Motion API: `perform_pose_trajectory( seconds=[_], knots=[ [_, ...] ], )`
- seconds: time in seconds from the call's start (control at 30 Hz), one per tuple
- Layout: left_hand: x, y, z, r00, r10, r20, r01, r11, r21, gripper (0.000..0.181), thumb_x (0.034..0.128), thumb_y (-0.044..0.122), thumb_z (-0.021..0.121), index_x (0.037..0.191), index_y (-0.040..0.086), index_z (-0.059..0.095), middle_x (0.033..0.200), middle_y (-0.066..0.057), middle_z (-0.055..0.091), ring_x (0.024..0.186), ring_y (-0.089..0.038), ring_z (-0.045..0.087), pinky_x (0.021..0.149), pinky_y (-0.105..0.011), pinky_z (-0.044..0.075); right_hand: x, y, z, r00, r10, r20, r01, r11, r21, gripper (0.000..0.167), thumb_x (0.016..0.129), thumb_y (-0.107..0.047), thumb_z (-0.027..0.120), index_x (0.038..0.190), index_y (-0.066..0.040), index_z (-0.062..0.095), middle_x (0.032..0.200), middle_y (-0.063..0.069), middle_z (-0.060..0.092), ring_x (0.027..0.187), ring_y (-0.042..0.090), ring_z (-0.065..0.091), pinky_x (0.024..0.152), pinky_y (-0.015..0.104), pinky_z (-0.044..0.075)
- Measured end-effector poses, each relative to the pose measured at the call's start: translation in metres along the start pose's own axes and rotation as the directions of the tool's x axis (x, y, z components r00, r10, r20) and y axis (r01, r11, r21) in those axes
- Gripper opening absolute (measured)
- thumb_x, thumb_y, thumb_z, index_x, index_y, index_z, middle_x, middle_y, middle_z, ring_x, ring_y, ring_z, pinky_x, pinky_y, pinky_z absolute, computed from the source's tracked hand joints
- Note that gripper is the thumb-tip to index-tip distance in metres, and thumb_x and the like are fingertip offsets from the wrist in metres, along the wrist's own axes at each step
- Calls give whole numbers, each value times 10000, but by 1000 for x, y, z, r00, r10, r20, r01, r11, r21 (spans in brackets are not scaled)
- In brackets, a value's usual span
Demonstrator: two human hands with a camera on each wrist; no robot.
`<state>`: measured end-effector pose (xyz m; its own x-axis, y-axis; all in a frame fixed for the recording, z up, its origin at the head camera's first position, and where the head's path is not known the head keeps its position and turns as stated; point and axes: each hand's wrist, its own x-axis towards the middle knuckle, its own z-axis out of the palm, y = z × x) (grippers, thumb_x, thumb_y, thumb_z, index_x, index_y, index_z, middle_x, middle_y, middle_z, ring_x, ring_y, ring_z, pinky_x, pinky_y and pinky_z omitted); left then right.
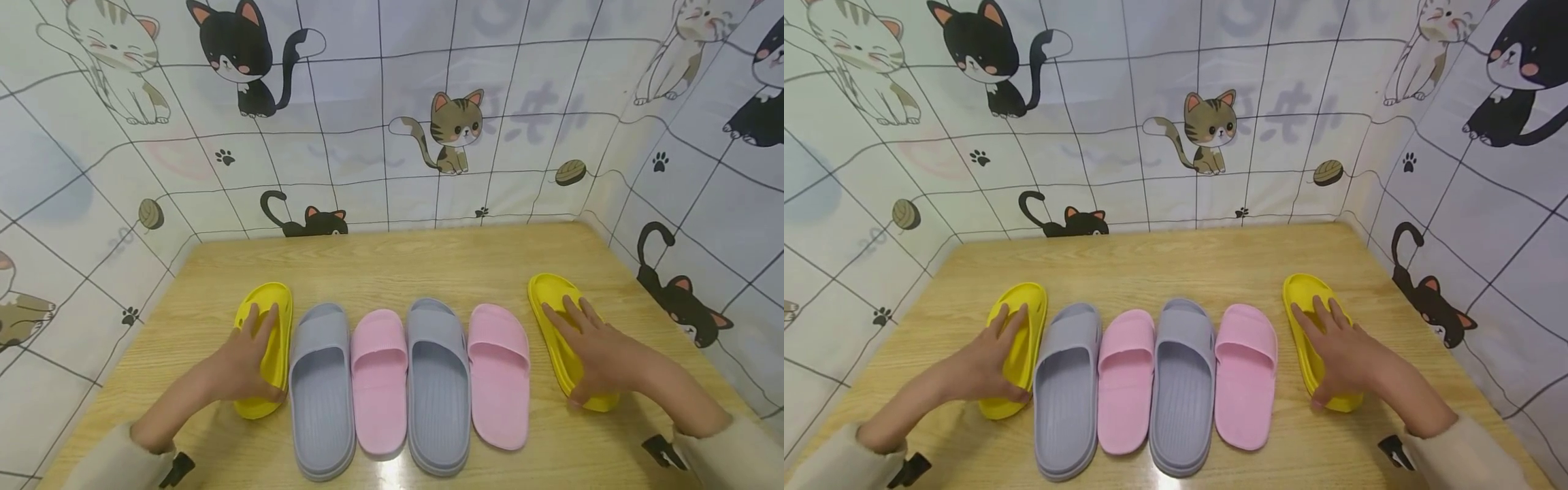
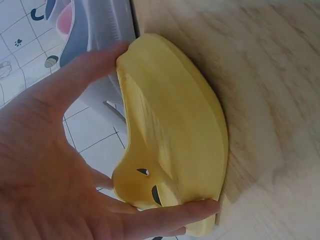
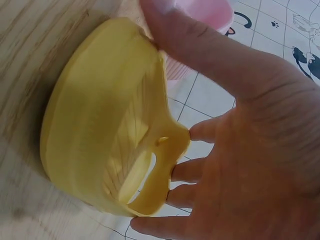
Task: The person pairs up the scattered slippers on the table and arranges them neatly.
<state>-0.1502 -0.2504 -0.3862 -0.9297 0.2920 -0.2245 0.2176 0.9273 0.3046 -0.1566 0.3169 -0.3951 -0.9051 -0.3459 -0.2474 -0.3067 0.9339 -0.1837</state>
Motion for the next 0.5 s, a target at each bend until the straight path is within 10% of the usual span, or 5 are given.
perform_pose_trajectory(
  seconds=[0.5],
  knots=[
    [14,-9,-6,999,16,32,-15,1000,-28,1644,515,490,1019,1621,-15,-87,1589,-501,-52,1337,-817,147,1048,-837,297,9,11,-4,999,-33,35,32,999,30,1535,529,-423,1012,1668,-129,27,1646,413,18,1458,698,62,982,839,362]
  ],
)
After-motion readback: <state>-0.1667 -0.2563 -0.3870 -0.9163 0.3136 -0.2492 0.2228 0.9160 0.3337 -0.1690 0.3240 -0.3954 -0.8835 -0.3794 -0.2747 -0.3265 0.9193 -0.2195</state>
